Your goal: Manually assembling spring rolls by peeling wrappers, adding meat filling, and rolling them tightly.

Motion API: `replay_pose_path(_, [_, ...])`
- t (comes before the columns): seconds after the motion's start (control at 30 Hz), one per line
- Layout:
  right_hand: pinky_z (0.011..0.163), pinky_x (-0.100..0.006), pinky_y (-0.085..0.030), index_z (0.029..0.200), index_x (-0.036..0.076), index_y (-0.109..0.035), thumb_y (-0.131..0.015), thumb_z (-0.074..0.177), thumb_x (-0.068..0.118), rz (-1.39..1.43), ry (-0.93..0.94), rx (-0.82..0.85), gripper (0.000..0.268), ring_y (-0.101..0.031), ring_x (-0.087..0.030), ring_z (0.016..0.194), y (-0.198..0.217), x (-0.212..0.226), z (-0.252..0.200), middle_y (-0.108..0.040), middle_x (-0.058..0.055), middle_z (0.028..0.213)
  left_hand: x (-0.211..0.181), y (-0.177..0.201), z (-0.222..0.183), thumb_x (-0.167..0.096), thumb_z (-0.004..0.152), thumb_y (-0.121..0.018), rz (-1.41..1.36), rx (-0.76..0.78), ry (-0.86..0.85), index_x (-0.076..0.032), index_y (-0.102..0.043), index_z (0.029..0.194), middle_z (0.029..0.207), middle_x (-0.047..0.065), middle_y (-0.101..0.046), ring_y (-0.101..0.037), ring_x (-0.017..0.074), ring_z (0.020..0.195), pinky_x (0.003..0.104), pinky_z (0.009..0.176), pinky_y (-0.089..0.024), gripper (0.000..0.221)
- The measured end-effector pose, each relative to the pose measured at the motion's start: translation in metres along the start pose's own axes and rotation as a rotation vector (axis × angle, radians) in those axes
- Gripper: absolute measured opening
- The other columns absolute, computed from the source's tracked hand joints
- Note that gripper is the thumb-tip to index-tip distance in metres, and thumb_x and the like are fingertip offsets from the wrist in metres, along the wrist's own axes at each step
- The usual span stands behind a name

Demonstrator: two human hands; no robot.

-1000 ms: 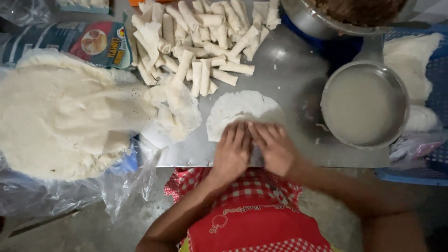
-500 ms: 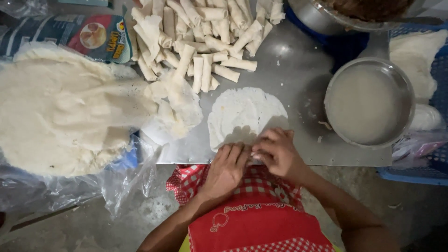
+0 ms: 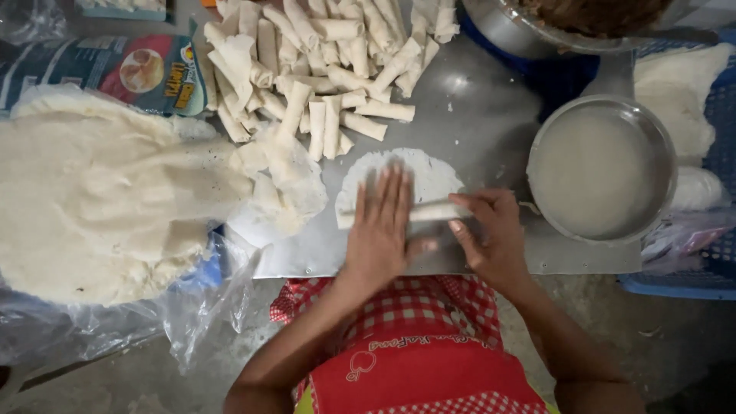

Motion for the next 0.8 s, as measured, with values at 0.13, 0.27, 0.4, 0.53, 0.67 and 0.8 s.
replay_pose_path(0.13, [0.081,-0.046,-0.043,0.140,0.020,-0.067,-0.074,0.089,0.025,-0.263,0.151,-0.043,0.052,-0.059,-0.033,0.088,-0.021,-0.004,-0.004,-0.054,-0.008,0.096,0.017,-0.005,0.018,-0.065,0.089,-0.056,-0.154,-0.003,-0.009,-0.011,-0.017,0.166,0.168,0.027,-0.022,-0.018,0.0436,0.157,0.068,0.121,-0.011,0.102])
replay_pose_path(0.27, [0.059,-0.037,-0.047,0.127,0.019,-0.076,-0.071,0.088,0.009,-0.462,0.333,-0.071,0.041,-0.057,-0.024,0.053,-0.042,-0.003,-0.011,-0.061,-0.006,0.065,0.036,-0.022,-0.032,-0.012,0.073,-0.076,-0.014,-0.404,0.043,-0.019,-0.079,0.099,0.090,0.004,-0.057,-0.056,0.0281,0.085,0.049,0.081,-0.043,0.028])
replay_pose_path(0.4, [0.059,-0.038,-0.050,0.128,0.012,-0.076,-0.053,0.097,0.019,-0.467,0.483,-0.147,0.039,-0.055,-0.024,0.058,-0.051,-0.014,-0.011,-0.059,-0.007,0.074,0.053,-0.028,-0.047,-0.017,0.075,-0.074,-0.018,-0.598,0.168,-0.025,-0.082,0.104,0.075,0.000,-0.051,-0.052,0.0204,0.064,0.039,0.069,-0.045,0.031])
replay_pose_path(0.53, [0.085,-0.048,-0.058,0.107,0.000,-0.079,-0.036,0.107,0.032,-0.264,0.693,-0.262,0.053,-0.071,-0.038,0.099,-0.062,0.002,-0.006,-0.069,-0.025,0.119,0.045,-0.021,-0.048,-0.004,0.087,-0.065,-0.229,-0.733,0.052,-0.012,-0.082,0.097,0.101,0.008,-0.070,-0.068,0.0282,0.091,0.040,0.087,-0.057,0.022])
replay_pose_path(0.67, [0.092,-0.055,-0.056,0.094,-0.008,-0.073,-0.059,0.101,0.002,-0.037,0.747,-0.211,0.019,-0.072,-0.044,0.110,-0.057,0.022,0.003,-0.073,-0.023,0.124,0.033,0.014,-0.042,0.004,0.092,-0.059,-0.391,-0.734,-0.087,0.002,-0.078,0.094,0.109,0.016,-0.074,-0.073,0.0317,0.095,0.041,0.094,-0.058,0.018])
replay_pose_path(0.8, [0.088,-0.052,-0.058,0.086,-0.005,-0.075,-0.067,0.094,-0.005,-0.042,0.734,-0.215,0.012,-0.074,-0.041,0.100,-0.055,0.027,0.002,-0.077,-0.020,0.112,0.025,0.020,-0.037,0.001,0.093,-0.064,-0.387,-0.648,-0.160,0.000,-0.077,0.109,0.116,0.017,-0.073,-0.073,0.0318,0.102,0.043,0.097,-0.058,0.020])
Point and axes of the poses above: each hand's wrist, its own z-axis towards the middle knuckle, its own y-axis out of the back of the hand, x = y × z, the point moved 6 cm from there along z, towards the middle knuckle
